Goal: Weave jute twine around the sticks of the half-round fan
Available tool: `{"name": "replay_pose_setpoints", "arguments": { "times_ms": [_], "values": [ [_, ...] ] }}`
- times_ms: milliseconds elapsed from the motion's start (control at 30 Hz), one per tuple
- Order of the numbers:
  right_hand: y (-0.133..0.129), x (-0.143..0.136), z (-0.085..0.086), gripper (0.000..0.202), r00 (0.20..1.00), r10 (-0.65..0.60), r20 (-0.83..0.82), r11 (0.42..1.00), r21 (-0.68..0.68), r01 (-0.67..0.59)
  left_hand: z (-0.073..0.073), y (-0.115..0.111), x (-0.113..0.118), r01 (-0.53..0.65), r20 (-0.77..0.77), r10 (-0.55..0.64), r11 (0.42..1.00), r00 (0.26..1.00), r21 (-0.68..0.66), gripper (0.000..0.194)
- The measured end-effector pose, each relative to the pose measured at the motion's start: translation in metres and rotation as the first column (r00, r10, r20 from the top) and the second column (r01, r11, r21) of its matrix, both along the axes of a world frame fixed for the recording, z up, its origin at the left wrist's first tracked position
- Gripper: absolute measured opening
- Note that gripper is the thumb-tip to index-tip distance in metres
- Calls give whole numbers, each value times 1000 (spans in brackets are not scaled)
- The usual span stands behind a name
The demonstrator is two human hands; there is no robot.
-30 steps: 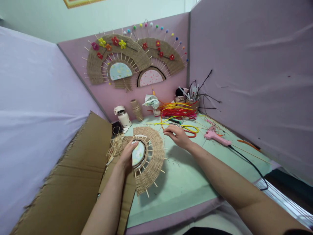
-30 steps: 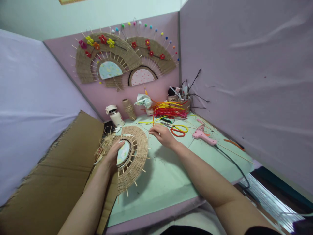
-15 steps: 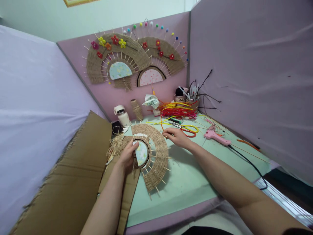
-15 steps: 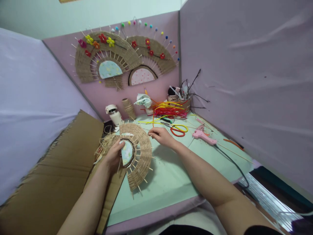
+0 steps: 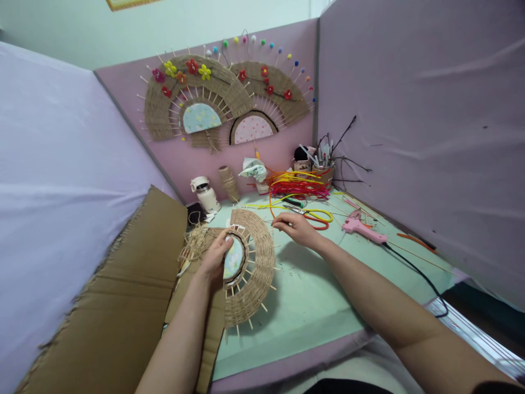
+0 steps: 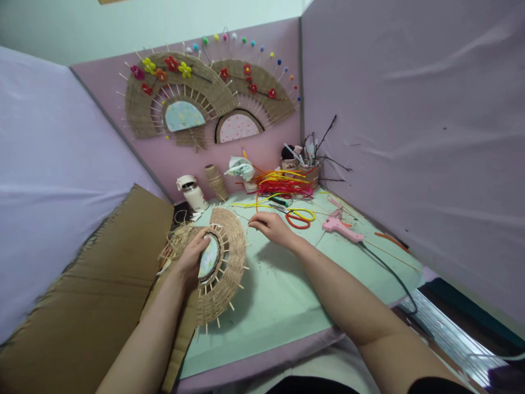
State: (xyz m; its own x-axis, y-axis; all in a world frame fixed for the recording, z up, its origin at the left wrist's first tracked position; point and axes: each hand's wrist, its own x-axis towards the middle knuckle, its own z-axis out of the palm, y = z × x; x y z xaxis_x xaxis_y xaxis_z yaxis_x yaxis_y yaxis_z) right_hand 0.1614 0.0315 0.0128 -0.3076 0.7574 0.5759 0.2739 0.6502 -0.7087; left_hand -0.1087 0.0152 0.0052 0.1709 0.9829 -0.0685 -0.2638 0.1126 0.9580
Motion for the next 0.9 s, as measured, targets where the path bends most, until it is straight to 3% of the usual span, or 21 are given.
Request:
{"name": "replay_pose_setpoints", "arguments": {
  "times_ms": [500, 700, 900],
  "values": [
    [-2, 2, 1, 20, 995, -93, -35, 969, 225, 98, 7, -5, 5, 98, -59, -101, 994, 993, -57, 48],
    [0, 2, 2, 19, 996, -83, -41, 971, 221, 90, 8, -7, 6, 136, -107, -140, 990, 984, -49, 49],
    [-2, 0, 2, 19, 997, -72, -29, 989, 128, 75, 7, -8, 6, 155, -80, -158, 987, 984, -45, 52]
  ]
}}
